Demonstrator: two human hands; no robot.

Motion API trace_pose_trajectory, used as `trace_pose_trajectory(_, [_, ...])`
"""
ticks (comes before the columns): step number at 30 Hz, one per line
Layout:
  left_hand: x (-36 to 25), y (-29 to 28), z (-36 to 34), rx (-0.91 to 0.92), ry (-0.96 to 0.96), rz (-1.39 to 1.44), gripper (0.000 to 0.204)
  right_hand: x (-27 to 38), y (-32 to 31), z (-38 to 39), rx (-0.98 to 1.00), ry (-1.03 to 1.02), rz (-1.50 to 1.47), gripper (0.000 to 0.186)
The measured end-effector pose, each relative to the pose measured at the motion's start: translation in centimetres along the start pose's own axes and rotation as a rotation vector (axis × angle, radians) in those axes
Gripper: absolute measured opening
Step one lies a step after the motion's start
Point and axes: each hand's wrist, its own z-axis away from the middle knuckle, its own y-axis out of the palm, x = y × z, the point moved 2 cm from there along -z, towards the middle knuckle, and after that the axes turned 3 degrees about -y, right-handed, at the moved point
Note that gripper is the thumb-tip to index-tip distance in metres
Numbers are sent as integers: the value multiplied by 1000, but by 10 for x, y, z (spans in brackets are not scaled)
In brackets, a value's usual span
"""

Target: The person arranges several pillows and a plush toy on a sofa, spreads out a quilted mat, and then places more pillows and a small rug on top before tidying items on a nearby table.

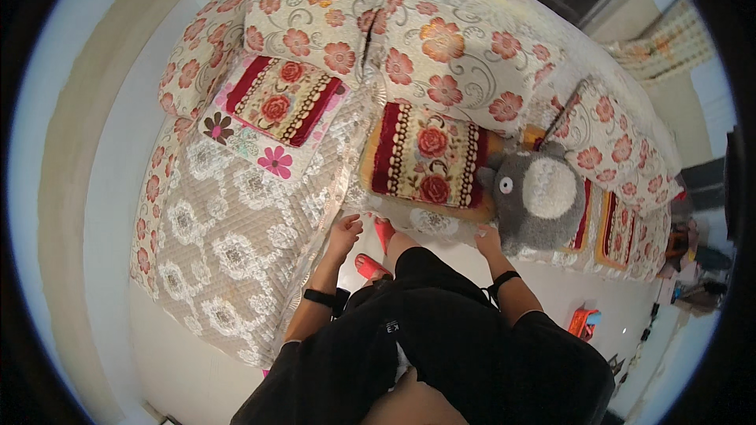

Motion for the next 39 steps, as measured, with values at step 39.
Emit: trace_pose_trajectory(39, [-6,505,-28,108,-130,-199,41,-353,-274,-134,-61,-78,29,62])
